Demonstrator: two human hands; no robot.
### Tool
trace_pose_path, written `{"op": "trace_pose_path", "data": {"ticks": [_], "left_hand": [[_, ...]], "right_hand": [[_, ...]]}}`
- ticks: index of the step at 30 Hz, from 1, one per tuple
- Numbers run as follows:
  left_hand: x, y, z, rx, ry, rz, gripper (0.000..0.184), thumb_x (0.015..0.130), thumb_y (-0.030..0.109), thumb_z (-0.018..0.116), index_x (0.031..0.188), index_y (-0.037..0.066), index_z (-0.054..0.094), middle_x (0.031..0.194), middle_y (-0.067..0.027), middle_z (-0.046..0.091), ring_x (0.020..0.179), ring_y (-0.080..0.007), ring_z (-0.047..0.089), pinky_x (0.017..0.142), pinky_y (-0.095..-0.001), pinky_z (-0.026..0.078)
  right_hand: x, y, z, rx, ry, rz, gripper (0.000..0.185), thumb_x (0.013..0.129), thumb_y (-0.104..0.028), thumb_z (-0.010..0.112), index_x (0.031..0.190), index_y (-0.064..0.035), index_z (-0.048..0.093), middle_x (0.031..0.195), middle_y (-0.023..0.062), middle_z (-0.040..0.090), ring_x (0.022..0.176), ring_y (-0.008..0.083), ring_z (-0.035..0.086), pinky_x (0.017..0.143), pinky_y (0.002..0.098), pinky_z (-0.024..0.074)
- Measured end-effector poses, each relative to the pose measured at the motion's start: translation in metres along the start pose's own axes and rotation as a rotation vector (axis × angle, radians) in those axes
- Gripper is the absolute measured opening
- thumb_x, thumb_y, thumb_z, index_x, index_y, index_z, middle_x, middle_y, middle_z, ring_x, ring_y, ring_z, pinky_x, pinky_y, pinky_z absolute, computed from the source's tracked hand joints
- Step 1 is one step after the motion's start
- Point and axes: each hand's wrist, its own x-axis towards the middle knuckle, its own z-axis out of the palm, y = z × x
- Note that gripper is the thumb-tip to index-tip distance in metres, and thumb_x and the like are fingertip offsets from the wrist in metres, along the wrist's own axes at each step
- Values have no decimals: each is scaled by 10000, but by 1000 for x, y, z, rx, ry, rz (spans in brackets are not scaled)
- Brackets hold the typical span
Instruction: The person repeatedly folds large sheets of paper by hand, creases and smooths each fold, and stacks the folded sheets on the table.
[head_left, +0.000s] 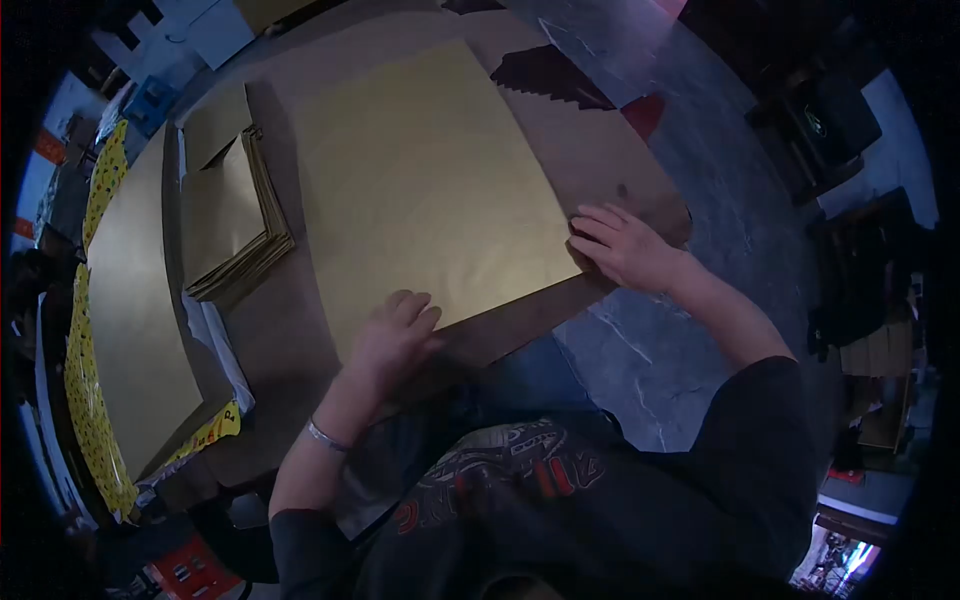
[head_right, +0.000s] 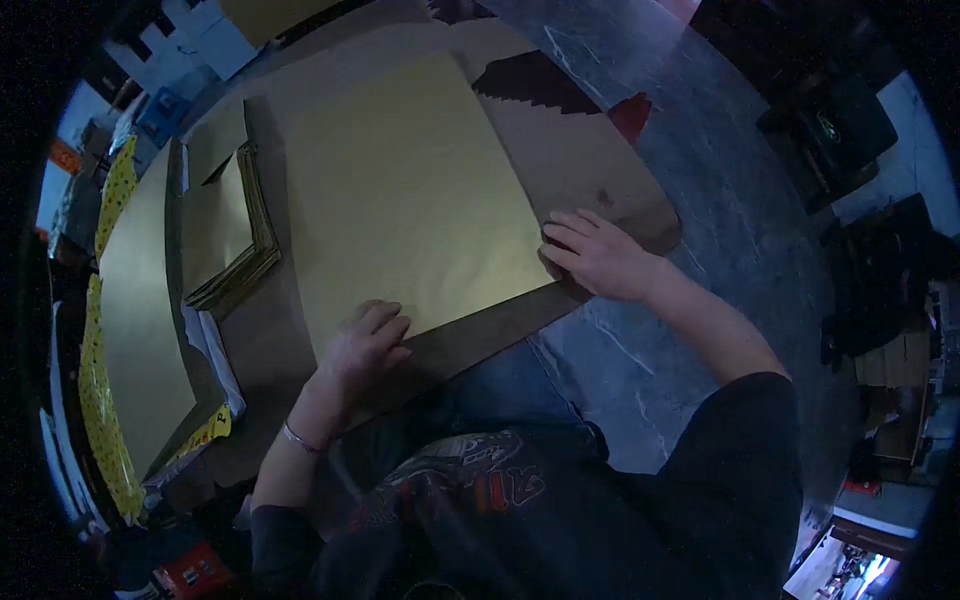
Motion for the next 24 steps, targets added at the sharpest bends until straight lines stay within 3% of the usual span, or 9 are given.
{"op": "trace_pose_path", "data": {"ticks": [7, 9, 10, 12, 17, 19, 22, 24], "left_hand": [[20, 31, -18, 46, -260, -101, 233, 829, 90, 596, 1048, 26, 553, 1084, -163, 575, 1011, -350, 581, 827, -407, 531], [18, 29, -3, 110, -19, -31, 209, 771, 96, 586, 966, 21, 571, 929, -120, 543, 890, -300, 574, 746, -404, 543], [16, 28, -2, 109, -18, -40, 209, 771, 96, 586, 966, 21, 571, 929, -120, 543, 890, -300, 574, 746, -404, 543], [14, 25, -4, 87, -30, -77, 240, 837, 66, 567, 1073, 27, 557, 1079, -136, 579, 1012, -325, 578, 807, -410, 528], [10, 3, 11, -70, 110, -297, 124, 881, 81, 543, 972, 47, 620, 987, -147, 610, 980, -362, 580, 819, -424, 514], [7, -5, 16, -109, 191, -247, 165, 815, 50, 520, 946, 55, 619, 948, -138, 601, 948, -335, 567, 804, -415, 507], [-1, 5, 18, -86, 190, -240, 185, 817, 151, 628, 973, 51, 628, 1035, -127, 585, 994, -332, 553, 848, -417, 495], [-2, 13, 18, -31, 180, -207, 336, 766, 269, 737, 1001, 59, 620, 1103, -107, 556, 1047, -317, 535, 856, -410, 500]], "right_hand": [[4, -16, 7, 227, 113, -65, 471, 709, -102, 681, 1161, -33, 566, 1188, 156, 561, 1199, 333, 526, 1012, 443, 449], [5, -18, 6, 295, 156, -74, 446, 713, -110, 685, 1137, -41, 567, 1147, 150, 572, 1159, 328, 552, 979, 422, 471], [5, -17, 7, 298, 117, -46, 487, 695, -141, 713, 1149, -35, 572, 1164, 152, 569, 1132, 332, 564, 957, 427, 484], [8, -17, 5, 304, 78, -30, 530, 677, -171, 741, 1160, -30, 577, 1182, 155, 566, 1105, 337, 576, 935, 431, 498], [15, -21, 3, 333, 45, 59, 567, 661, -249, 794, 1148, -40, 591, 1131, 140, 586, 1037, 327, 592, 897, 425, 506], [14, -17, 12, 348, 132, -6, 545, 659, -205, 794, 1141, -44, 597, 1096, 134, 598, 1023, 329, 599, 879, 426, 509], [12, -14, 23, 323, 200, -1, 474, 665, -105, 775, 1106, -45, 612, 1085, 134, 604, 1011, 331, 606, 863, 413, 517], [13, -13, 24, 285, 189, -23, 375, 680, -6, 730, 1040, -42, 632, 1099, 134, 604, 1015, 331, 608, 852, 397, 521]]}}
